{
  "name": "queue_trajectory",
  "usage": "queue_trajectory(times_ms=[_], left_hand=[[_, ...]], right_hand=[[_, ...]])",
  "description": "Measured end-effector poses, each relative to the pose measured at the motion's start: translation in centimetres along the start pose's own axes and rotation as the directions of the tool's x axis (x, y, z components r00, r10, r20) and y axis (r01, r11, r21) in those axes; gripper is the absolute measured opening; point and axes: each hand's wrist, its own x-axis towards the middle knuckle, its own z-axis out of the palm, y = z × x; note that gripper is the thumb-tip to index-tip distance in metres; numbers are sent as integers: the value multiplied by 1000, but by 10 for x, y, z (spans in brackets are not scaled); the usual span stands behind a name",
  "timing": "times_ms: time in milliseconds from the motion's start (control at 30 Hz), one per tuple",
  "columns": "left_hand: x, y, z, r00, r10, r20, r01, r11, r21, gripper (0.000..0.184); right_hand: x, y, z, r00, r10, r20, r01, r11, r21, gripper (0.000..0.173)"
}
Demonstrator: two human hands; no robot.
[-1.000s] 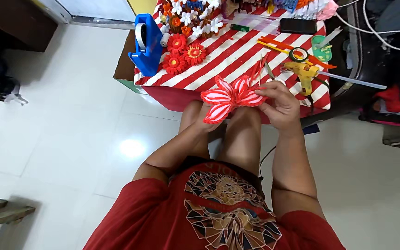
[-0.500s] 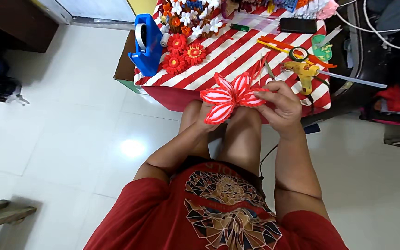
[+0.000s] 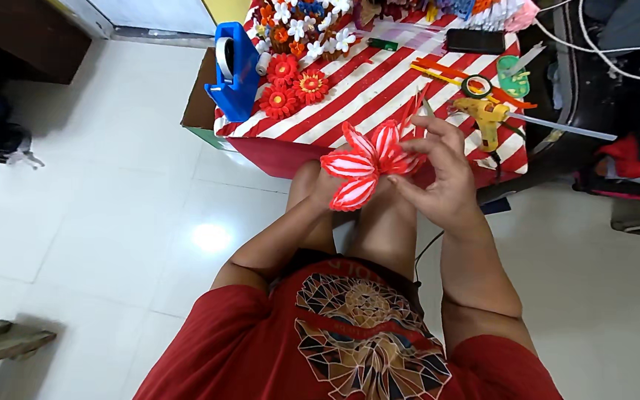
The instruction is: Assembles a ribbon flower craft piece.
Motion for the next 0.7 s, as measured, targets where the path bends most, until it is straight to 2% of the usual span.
queue_trajectory(times_ms=[67, 100, 167, 267, 400, 500, 600, 700], left_hand=[[0, 18, 4, 995, -97, -38, 101, 986, 135, 20], [0, 10, 1, 999, -35, -3, 35, 993, 114, 21], [1, -5, -6, 997, 44, 57, -46, 998, 39, 21], [1, 0, -9, 994, 48, 94, -44, 998, -44, 17], [2, 10, -4, 985, 143, 102, -123, 976, -180, 22], [2, 13, -3, 980, 173, 102, -150, 969, -197, 25], [0, 13, -6, 984, 141, 107, -123, 979, -164, 23], [-2, -6, -15, 989, 60, 132, -44, 992, -120, 23]], right_hand=[[2, -2, -1, 998, -20, 57, 21, 1000, -20, 58], [4, -2, -2, 994, -69, 83, 74, 996, -54, 58], [6, -4, -5, 974, -184, 131, 199, 973, -113, 38], [8, -7, -7, 941, -290, 175, 317, 935, -160, 19], [9, -8, -5, 924, -335, 185, 367, 912, -183, 14], [9, -7, -4, 922, -341, 185, 375, 906, -195, 14], [11, -6, -4, 922, -343, 177, 374, 908, -188, 14], [12, -5, -3, 923, -344, 172, 372, 911, -177, 14]])
